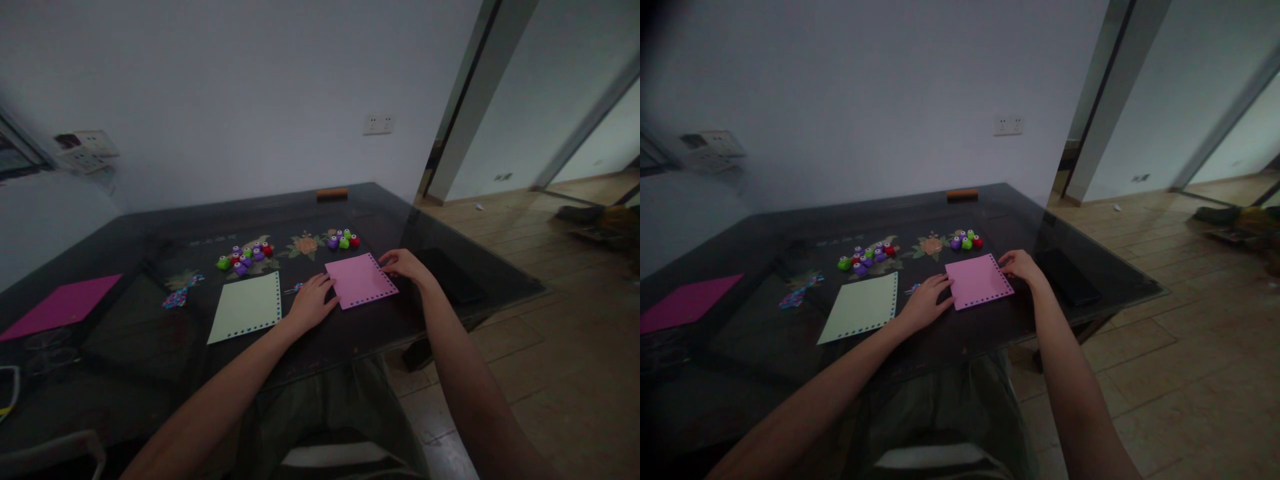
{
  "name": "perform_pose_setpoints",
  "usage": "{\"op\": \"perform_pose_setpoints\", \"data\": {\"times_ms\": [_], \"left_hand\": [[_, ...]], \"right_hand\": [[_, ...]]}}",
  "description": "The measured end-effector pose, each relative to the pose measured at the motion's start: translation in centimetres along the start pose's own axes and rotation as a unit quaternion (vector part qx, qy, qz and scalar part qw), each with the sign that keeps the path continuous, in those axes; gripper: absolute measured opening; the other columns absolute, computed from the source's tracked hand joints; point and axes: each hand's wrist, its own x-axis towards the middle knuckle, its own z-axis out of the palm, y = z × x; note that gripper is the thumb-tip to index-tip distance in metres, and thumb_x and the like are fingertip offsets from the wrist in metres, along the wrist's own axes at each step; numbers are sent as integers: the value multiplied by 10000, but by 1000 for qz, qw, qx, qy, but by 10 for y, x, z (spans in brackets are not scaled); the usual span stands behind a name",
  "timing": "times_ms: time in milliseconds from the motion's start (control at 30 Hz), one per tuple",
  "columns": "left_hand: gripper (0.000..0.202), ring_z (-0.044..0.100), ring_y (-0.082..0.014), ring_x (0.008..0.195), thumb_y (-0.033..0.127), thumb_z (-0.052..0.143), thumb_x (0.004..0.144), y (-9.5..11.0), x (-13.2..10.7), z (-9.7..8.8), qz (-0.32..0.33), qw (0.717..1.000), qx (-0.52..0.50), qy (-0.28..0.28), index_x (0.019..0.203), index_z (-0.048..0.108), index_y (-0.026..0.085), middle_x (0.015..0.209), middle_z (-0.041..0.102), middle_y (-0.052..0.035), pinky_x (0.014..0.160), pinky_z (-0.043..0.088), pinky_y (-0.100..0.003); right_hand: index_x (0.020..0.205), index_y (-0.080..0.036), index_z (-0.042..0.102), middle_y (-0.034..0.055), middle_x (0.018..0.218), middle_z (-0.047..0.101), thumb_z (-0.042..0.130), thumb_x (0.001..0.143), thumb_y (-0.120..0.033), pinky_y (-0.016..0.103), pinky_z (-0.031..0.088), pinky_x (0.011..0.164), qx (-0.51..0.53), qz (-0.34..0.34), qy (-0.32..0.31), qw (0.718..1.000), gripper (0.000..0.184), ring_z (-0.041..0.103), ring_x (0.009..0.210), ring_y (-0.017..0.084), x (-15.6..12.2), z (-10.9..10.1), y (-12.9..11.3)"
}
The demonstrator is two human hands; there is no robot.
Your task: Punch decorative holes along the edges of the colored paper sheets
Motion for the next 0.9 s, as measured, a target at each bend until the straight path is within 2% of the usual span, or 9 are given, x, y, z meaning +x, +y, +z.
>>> {"op": "perform_pose_setpoints", "data": {"times_ms": [200,367,467,600,667,733,900], "left_hand": [[462,415,-274,1259,377,504,854,1,0,-1,1,1000,3,-2,1257,528,151,1343,501,-133,1063,311,-430],[431,450,-259,1223,361,516,852,-2,2,-6,5,1000,-9,20,1236,543,169,1322,518,-122,1040,344,-408],[378,480,-251,1192,329,519,853,-2,5,-20,4,999,-23,36,1193,573,173,1293,543,-113,1023,367,-399],[285,529,-223,1141,295,500,862,-8,7,-50,13,998,-44,53,1098,618,187,1215,600,-91,1009,387,-376],[264,556,-208,1104,282,486,866,-21,4,-66,23,996,-55,60,1075,617,189,1162,630,-81,992,404,-372],[246,584,-201,1056,278,480,862,-44,-3,-81,20,995,-58,73,1047,620,199,1113,651,-70,955,432,-373],[258,610,-239,995,342,501,823,-129,-42,-106,-82,990,-27,109,972,652,196,1039,678,-86,906,453,-400]], "right_hand": [[766,-118,648,-19,478,573,675,595,-31,201,394,419,0,-2,-8,1000,194,510,420,92,0,1,0],[759,-118,652,-11,502,580,666,642,-82,211,398,423,2,0,27,1000,123,501,419,92,1,2,0],[749,-112,653,-2,523,585,657,667,-114,207,383,417,-6,-1,51,999,82,488,420,87,1,3,-2],[766,-105,673,13,554,604,651,680,-157,202,374,438,-37,-15,74,996,102,506,454,91,0,4,-7],[776,-108,684,20,569,616,650,685,-177,208,385,463,-54,-30,88,994,120,516,472,96,-1,5,-13],[788,-112,690,31,597,632,641,699,-194,217,398,491,-71,-55,98,991,130,532,501,105,-1,8,-23],[809,-131,690,65,742,679,629,730,-206,243,439,601,-78,-151,95,981,125,605,667,146,-4,27,-66]]}}
